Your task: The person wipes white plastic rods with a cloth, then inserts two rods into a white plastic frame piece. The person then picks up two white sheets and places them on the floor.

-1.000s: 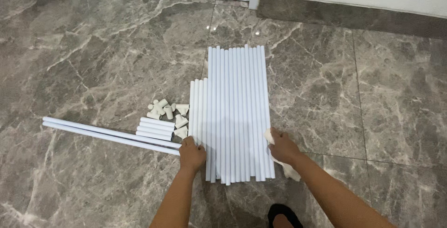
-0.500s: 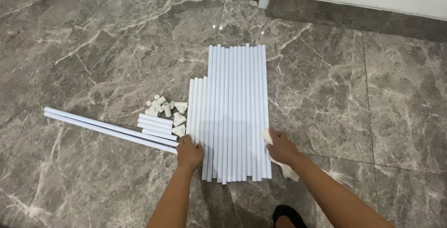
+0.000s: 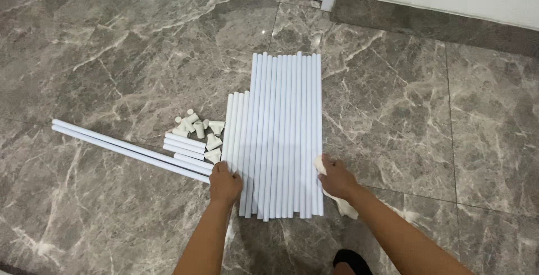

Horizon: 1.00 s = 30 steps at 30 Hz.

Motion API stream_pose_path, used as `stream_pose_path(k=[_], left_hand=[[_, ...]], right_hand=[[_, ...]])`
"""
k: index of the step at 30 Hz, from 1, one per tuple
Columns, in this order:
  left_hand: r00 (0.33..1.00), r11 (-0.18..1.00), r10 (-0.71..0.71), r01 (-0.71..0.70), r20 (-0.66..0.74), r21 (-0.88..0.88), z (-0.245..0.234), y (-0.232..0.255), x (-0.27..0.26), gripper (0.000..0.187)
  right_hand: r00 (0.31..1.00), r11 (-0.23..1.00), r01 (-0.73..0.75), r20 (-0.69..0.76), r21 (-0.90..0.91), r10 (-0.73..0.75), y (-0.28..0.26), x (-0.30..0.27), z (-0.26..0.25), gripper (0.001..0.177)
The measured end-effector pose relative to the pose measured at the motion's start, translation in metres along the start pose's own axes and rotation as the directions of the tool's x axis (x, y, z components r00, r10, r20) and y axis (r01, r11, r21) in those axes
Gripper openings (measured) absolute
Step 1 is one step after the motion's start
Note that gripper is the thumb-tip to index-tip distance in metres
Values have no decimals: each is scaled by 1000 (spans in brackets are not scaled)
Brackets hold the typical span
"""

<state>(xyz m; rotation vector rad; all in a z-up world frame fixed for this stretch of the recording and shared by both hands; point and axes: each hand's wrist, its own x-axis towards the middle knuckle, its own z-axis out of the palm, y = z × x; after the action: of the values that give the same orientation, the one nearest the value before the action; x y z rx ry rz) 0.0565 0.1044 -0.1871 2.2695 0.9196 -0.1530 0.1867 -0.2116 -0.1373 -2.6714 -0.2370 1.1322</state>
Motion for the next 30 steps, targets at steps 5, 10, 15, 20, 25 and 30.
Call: stream_pose_path(k=[5,10,15,20,25,30], left_hand=[[995,995,40,-31,-97,91,-18,9,-11,42],[935,984,-161,178,-315,27,-32,-7,-6,37],[816,848,-519,452,-256,-277,-32,-35,6,50],[831,839,-523,462,-191,-287,-18,-50,9,43],[739,740,-648,554,-184,-381,-15,-69,25,47],[487,583,-804,528,-342,-618,-51,-60,20,40]], right_hand=[[1000,997,17,7,-78,-16,3,8,4,76],[999,999,-13,-43,-39,11,-11,-4,-6,69],[993,993,22,-122,117,-8,-63,-42,-33,59],[989,910,-76,148,408,16,-125,-64,-34,42],[958,932,259,52,255,-281,-151,-57,-11,40],[968,913,197,78,357,-240,-146,-54,-7,38]])
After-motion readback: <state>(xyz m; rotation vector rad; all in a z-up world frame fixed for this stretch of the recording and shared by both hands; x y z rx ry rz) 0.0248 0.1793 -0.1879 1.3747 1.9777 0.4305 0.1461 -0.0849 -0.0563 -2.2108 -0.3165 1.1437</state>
